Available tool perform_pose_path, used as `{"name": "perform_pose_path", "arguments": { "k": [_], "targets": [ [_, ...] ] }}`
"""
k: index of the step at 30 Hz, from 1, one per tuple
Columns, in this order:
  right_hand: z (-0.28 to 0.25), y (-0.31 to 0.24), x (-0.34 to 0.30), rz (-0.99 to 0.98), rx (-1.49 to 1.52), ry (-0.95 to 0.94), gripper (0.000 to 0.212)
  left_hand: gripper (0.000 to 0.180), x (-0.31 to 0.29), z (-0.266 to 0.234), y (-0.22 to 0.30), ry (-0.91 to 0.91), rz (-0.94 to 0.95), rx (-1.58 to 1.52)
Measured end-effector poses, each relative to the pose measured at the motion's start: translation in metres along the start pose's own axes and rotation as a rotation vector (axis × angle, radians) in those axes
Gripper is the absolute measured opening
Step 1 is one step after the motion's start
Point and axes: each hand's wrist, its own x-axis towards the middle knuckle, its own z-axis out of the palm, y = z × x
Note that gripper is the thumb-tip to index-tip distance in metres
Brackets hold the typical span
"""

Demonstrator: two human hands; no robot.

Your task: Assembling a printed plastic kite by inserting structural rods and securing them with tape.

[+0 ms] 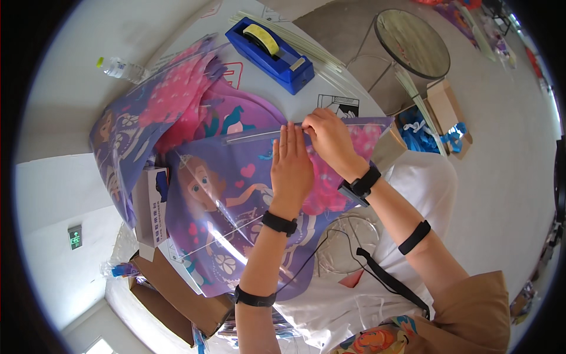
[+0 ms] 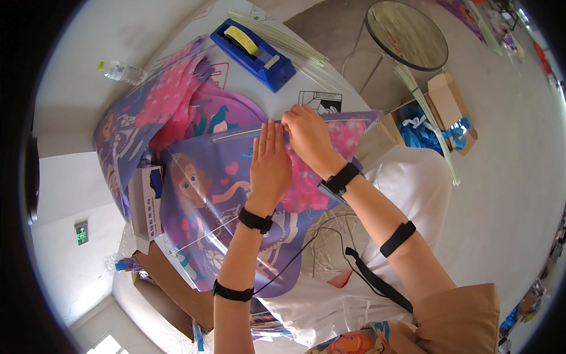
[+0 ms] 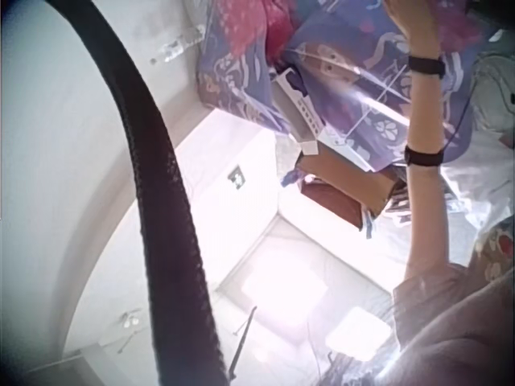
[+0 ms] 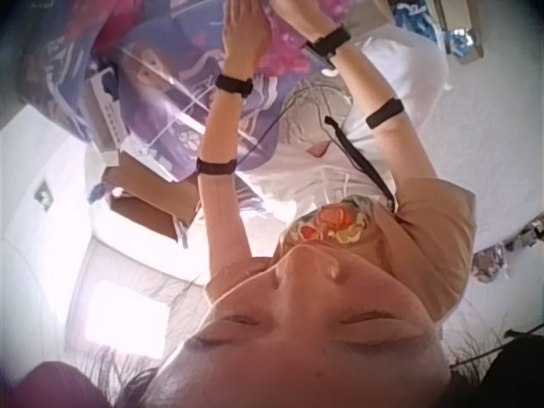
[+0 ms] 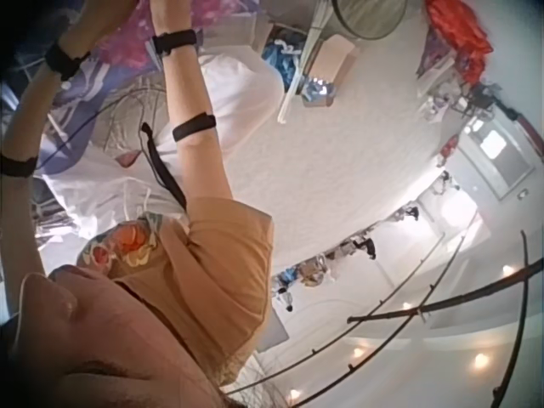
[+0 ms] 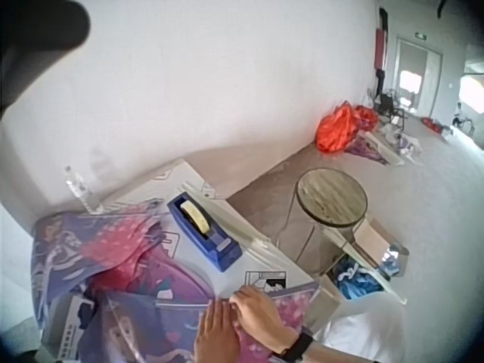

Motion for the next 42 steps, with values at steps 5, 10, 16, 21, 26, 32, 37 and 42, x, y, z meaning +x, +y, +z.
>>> {"name": "perform_pose_path", "arguments": {
  "k": [5,10,16,21,26,32,37,42],
  "targets": [
    [0.0,0.0,0.0,0.012,0.024,-0.006,0.004,0.059,-0.003,-0.004,-0.003,-0.034,0.038,-0.025],
    [-0.013,0.018,-0.006,0.024,0.069,-0.037,0.007,0.058,-0.007,-0.008,-0.021,-0.046,0.054,0.034],
    [-0.083,0.063,-0.031,0.176,0.028,0.029,0.008,0.058,-0.021,-0.016,-0.072,-0.068,-0.039,0.183],
    [-0.125,0.095,-0.055,0.319,-0.013,0.102,0.004,0.06,-0.034,-0.019,-0.114,-0.07,-0.173,0.195],
    [-0.14,0.099,-0.064,0.347,-0.154,0.121,0.012,0.061,-0.033,-0.023,-0.11,-0.055,-0.451,0.081],
    [-0.089,0.024,-0.045,0.03,-0.047,-0.011,0.036,0.059,-0.021,-0.017,-0.05,-0.038,-0.152,-0.07],
    [-0.024,-0.009,-0.036,-0.197,-0.231,-0.24,0.05,0.059,-0.007,-0.006,-0.025,-0.011,-0.09,-0.078],
    [-0.051,0.014,-0.058,-0.086,-0.341,-0.33,0.06,0.059,-0.008,-0.002,-0.025,-0.051,-0.12,-0.04]
  ]
}}
